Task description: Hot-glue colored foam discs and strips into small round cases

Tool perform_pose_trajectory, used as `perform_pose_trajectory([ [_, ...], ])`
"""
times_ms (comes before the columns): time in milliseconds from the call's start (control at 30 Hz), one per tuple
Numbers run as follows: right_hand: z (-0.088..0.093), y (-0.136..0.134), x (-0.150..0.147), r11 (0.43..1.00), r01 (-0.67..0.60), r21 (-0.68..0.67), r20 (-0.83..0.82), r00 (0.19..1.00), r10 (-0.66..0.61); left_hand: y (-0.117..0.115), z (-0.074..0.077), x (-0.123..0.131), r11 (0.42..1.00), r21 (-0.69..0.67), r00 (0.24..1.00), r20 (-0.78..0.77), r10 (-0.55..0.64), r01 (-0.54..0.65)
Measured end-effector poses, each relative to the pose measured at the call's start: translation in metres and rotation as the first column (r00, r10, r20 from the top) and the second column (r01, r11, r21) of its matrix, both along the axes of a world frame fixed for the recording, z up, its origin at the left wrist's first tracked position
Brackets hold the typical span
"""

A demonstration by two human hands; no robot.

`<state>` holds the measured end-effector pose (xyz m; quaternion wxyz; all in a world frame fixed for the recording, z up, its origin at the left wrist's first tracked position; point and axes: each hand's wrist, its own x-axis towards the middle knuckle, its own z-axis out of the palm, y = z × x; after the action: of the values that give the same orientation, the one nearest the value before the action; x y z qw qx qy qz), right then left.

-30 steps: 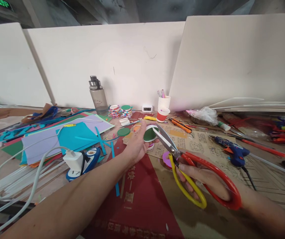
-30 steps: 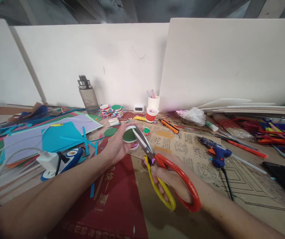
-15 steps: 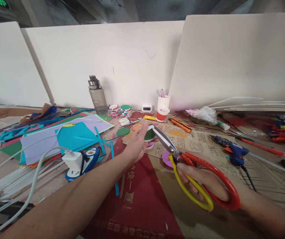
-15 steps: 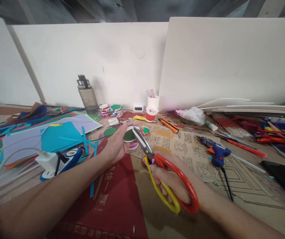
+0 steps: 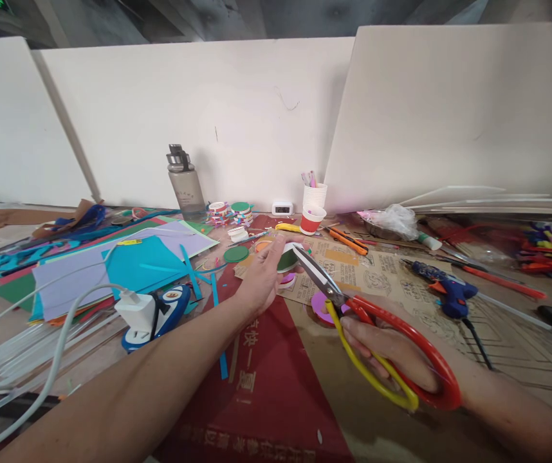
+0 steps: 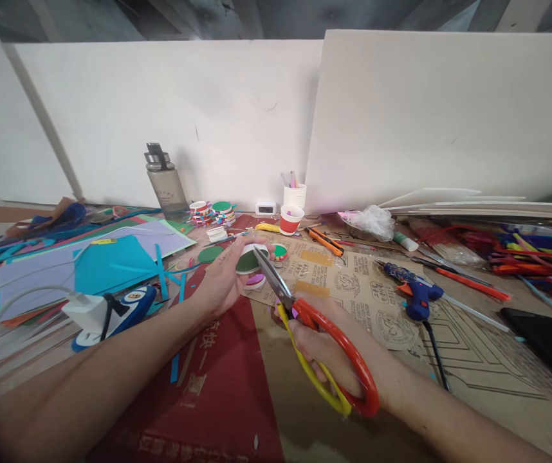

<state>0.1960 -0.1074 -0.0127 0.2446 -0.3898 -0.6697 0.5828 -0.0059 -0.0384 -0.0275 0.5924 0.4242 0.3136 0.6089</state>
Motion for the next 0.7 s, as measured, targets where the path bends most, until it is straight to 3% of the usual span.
perform_pose_trajectory([
  [133,-0.009,0.002,0.003,1.000,-0.002,0.018,-0.013,1.000,0.003,0.000,0.000,0.000,1.000,0.011,1.000,0.002,0.009,-0.009],
  [300,-0.018,0.005,0.003,0.991,0.009,-0.136,-0.063,0.998,-0.017,0.002,0.000,0.000,0.999,0.047,1.000,0.019,0.009,-0.010],
  [467,-0.020,0.006,0.004,0.925,0.045,-0.378,-0.246,0.958,-0.146,0.008,-0.001,-0.001,0.998,0.027,0.994,0.100,0.052,-0.055],
  [700,-0.017,0.006,0.006,0.966,-0.028,-0.256,-0.215,0.976,-0.029,0.009,0.001,-0.004,1.000,0.017,0.983,0.181,-0.015,0.012],
])
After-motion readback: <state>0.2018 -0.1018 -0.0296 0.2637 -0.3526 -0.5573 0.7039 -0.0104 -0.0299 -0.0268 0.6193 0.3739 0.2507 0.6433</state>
